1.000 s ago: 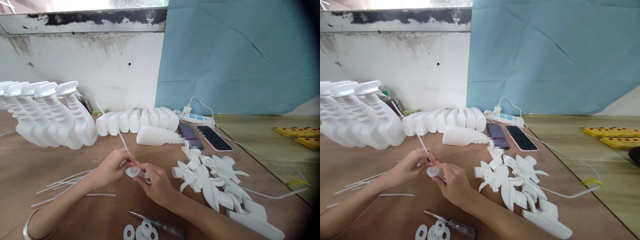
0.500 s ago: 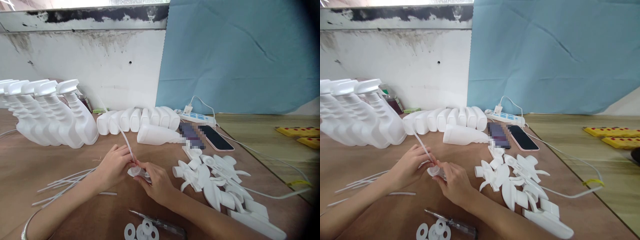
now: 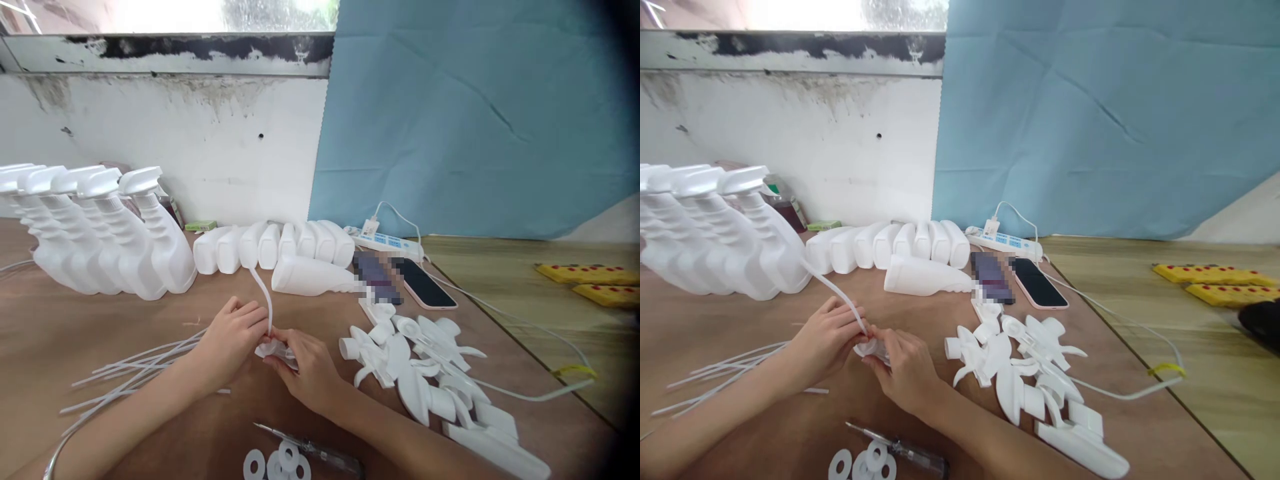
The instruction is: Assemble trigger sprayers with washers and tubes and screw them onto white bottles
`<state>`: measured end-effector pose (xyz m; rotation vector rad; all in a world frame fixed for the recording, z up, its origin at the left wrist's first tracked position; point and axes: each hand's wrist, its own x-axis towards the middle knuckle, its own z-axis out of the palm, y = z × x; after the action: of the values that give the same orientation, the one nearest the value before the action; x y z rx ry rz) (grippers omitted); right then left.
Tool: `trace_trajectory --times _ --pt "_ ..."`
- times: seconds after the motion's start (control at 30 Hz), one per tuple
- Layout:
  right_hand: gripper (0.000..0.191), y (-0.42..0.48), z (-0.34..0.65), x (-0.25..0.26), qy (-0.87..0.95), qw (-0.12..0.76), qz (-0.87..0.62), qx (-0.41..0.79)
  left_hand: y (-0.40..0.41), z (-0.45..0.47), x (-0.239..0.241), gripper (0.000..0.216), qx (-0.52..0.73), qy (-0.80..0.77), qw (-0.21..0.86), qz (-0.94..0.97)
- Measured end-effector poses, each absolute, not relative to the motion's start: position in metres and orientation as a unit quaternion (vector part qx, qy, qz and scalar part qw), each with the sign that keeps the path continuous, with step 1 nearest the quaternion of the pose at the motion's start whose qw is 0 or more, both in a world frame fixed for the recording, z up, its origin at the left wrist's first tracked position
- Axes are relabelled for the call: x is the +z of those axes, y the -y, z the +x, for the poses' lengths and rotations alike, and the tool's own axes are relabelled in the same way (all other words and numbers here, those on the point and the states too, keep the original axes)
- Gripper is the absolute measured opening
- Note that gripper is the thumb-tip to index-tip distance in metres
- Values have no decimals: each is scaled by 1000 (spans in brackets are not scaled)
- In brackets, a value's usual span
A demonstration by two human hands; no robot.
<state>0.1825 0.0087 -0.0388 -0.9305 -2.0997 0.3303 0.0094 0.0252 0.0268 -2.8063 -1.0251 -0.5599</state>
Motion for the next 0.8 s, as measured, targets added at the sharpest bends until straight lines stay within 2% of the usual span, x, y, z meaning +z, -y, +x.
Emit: trace_trajectory --times 0.13,0.27,0.43,0.53,0.67,0.73,0.8 --pt "23 -8 182 -33 817 400 -371 186 -26 9 34 13 -172 371 -36 -912" --pt "42 -9 181 -30 788 394 -391 266 -30 4 35 10 -219 412 -185 -865" --pt "32 -14 184 -29 659 457 -416 430 -33 -8 44 9 -248 428 -240 -835" --pt "27 -17 187 -27 609 498 -415 457 -43 -25 53 20 -252 440 -124 -853" --pt "25 -17 189 -23 600 513 -429 438 -71 -52 47 45 -224 524 197 -798" --pt "25 -15 189 -21 595 512 -439 437 -86 -60 36 62 -200 531 269 -778" --pt "25 -13 189 -20 589 517 -444 434 -99 -64 23 69 -181 532 297 -772"
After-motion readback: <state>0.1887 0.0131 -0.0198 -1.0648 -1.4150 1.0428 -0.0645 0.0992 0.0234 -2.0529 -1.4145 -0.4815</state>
